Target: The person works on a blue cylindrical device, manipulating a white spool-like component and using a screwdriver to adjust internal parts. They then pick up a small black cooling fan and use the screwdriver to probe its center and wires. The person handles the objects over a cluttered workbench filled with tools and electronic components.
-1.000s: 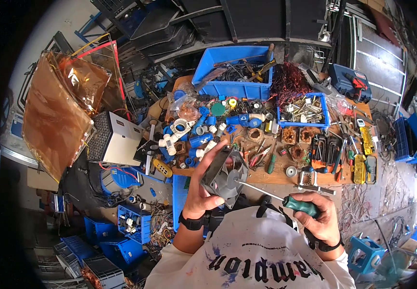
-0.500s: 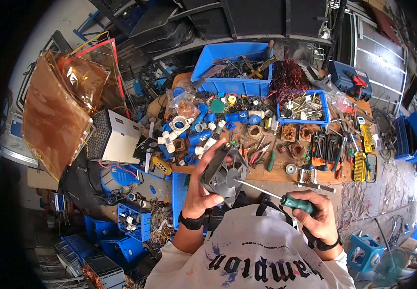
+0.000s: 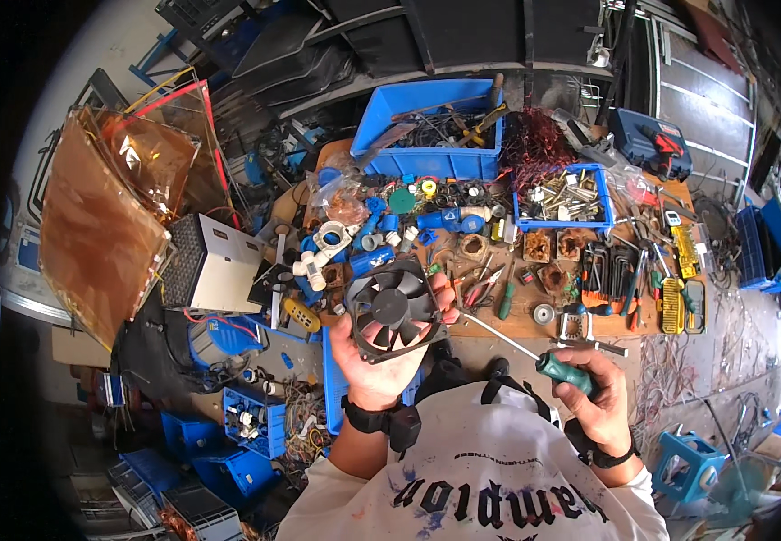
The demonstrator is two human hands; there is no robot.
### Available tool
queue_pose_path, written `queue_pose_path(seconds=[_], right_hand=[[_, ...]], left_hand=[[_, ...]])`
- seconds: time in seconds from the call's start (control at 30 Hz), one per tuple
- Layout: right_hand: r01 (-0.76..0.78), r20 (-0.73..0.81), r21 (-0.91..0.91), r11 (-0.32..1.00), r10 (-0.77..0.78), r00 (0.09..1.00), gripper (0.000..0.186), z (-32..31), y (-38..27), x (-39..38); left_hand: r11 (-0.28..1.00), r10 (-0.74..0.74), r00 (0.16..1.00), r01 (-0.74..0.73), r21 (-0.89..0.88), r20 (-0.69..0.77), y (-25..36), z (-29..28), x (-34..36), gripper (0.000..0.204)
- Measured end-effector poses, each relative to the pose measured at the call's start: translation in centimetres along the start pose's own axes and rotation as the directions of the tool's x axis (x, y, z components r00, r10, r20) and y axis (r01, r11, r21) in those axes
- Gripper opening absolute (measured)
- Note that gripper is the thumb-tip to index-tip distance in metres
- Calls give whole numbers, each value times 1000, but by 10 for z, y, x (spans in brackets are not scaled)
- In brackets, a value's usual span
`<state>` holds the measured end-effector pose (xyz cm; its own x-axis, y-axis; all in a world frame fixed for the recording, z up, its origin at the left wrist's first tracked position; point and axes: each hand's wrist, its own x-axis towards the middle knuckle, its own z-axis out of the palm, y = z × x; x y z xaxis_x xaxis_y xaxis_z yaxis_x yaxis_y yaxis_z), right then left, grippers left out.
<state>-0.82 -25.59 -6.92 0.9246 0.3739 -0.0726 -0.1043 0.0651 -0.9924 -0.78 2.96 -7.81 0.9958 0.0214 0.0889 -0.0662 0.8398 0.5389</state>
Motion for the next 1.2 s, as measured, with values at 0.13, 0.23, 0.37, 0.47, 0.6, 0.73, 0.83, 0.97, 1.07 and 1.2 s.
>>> queue_pose_path(seconds=[0.13,0.23,0.37,0.47,0.6,0.73,0.83,0.97,1.07,1.2], right_hand=[[9,10,25,1000,-10,1000,31,2,0,-1],[-11,10,-52,999,12,1000,32,1,-1,0],[-45,15,-20,999,45,999,33,0,-2,-1],[27,41,-15,1000,-26,999,33,2,-1,-2],[35,102,-19,999,-33,994,34,3,1,-1],[51,90,3,999,-51,995,35,3,3,-1],[12,40,102,995,-16,999,38,6,2,-1],[-31,16,118,993,30,999,38,11,-2,1],[36,-49,74,997,-33,998,31,21,-3,8],[151,-51,234,961,-143,988,33,30,-6,16]], left_hand=[[1000,-4,1000,4,5,7,-1,-3,-2,92],[997,-8,1000,10,-70,28,1,-6,-4,91],[990,-5,998,14,-140,65,2,-8,-4,90],[991,-18,998,26,-134,60,1,-9,-5,89],[994,2,994,9,-106,105,0,-8,-4,87],[965,46,989,-8,-262,138,-1,-7,-6,104],[961,40,979,17,-278,199,-1,-6,-8,106],[970,4,969,56,-236,246,-7,-1,-9,109],[978,-65,973,106,-178,221,-19,6,-11,110],[983,-169,975,177,-46,145,-24,19,-11,111]])
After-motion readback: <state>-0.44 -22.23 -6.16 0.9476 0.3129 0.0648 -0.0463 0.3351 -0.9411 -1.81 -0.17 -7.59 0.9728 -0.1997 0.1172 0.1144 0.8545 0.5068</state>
